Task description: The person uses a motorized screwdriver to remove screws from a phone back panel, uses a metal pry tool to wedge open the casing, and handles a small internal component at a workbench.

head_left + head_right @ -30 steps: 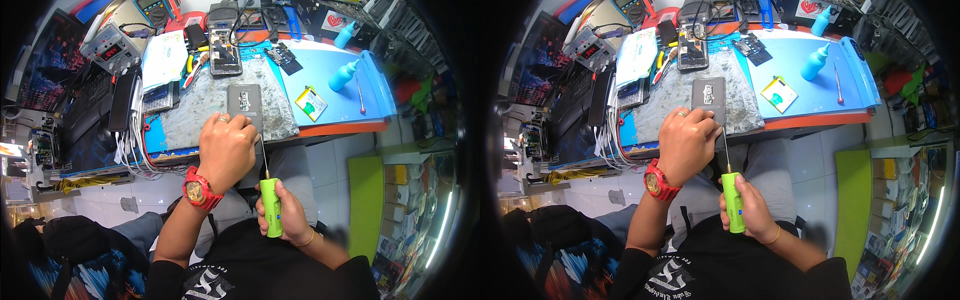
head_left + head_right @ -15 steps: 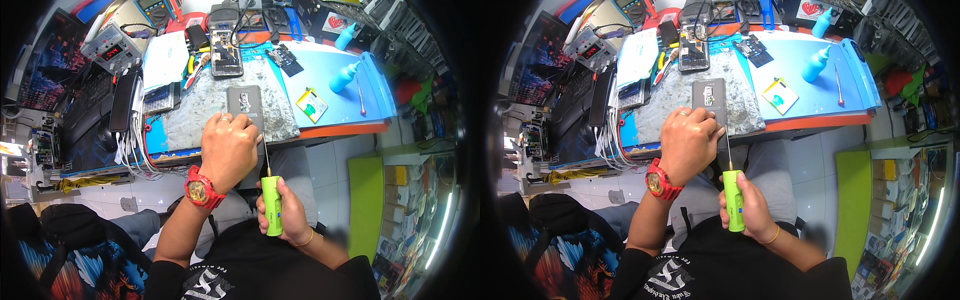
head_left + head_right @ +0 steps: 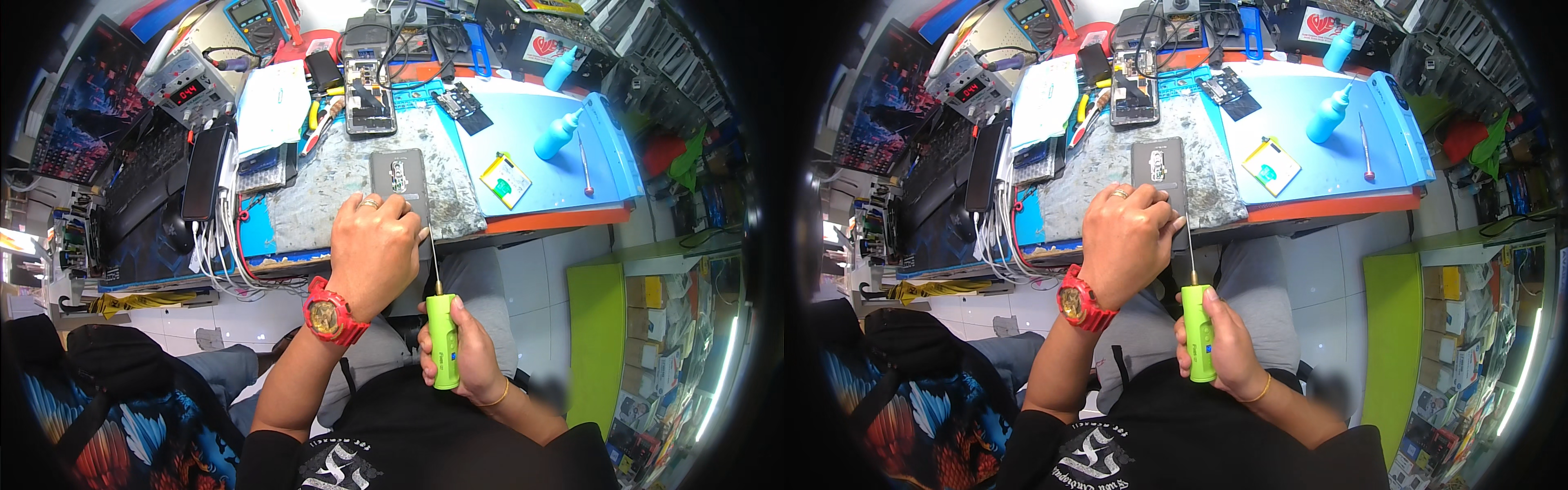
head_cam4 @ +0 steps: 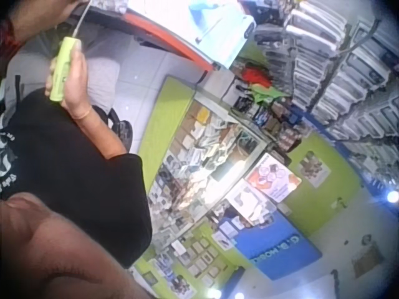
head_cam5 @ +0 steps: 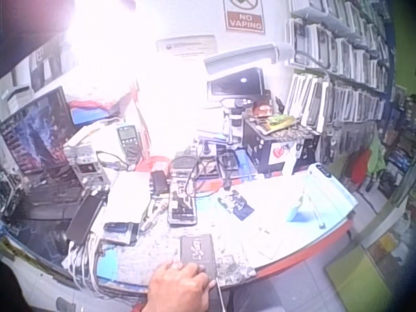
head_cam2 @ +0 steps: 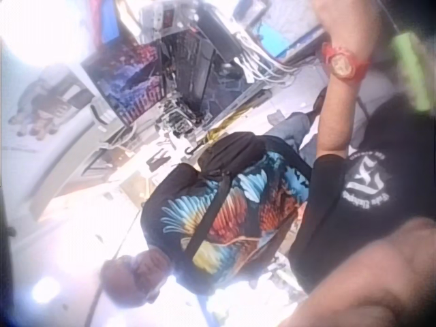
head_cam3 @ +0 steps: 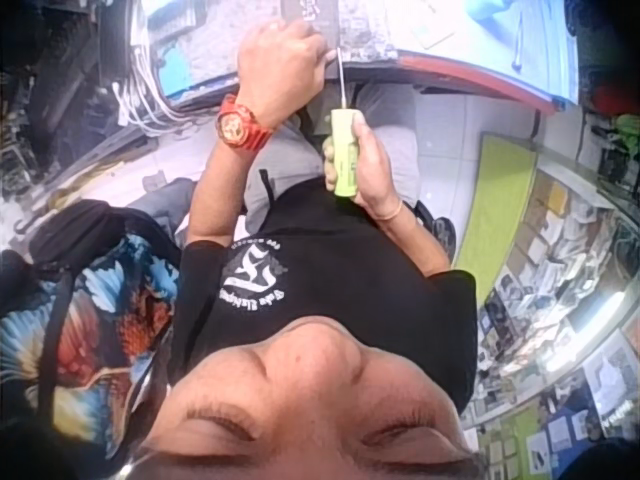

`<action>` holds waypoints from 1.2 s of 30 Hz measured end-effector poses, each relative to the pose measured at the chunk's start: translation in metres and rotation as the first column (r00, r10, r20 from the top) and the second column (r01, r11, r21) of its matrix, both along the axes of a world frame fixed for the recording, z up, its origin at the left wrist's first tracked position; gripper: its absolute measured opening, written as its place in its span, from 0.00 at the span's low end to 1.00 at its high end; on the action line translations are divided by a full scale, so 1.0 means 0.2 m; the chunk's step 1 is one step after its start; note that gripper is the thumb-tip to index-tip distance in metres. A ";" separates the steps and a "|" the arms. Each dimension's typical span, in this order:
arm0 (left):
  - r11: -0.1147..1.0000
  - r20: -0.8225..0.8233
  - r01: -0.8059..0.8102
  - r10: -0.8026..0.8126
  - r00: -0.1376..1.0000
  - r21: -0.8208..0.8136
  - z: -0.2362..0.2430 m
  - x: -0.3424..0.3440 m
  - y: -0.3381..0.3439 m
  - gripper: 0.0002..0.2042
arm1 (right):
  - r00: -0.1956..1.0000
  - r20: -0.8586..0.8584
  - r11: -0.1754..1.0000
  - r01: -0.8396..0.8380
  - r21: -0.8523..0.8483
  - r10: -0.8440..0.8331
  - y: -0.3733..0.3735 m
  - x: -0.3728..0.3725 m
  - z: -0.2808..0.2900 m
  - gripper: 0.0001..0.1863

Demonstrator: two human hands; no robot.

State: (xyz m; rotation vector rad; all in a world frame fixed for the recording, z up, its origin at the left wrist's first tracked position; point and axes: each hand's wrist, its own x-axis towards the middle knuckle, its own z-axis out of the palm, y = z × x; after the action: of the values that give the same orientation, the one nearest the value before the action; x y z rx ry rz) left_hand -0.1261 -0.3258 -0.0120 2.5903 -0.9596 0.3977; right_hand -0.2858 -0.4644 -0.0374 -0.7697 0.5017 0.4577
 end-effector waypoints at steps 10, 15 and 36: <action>1.000 -0.001 0.011 -0.011 1.000 -0.018 -0.01 0.00 0.00 0.07 | 0.995 0.060 0.995 0.085 -0.053 -0.082 -0.11 0.01 0.02 0.32; 0.999 -0.003 0.004 -0.004 1.000 -0.044 -0.01 -0.03 0.02 0.05 | 0.997 0.073 0.999 -0.017 -0.037 0.020 -0.12 0.01 0.07 0.32; 0.999 -0.001 0.049 -0.049 0.999 0.000 0.01 0.01 0.01 0.08 | 0.995 -0.004 0.995 -0.100 -0.026 0.100 -0.10 0.00 0.02 0.33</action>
State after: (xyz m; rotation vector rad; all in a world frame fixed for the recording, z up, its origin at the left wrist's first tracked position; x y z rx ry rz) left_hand -0.1247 -0.3239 -0.0094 2.5614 -1.0204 0.3839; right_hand -0.2856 -0.4852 -0.0334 -0.8222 0.4741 0.5466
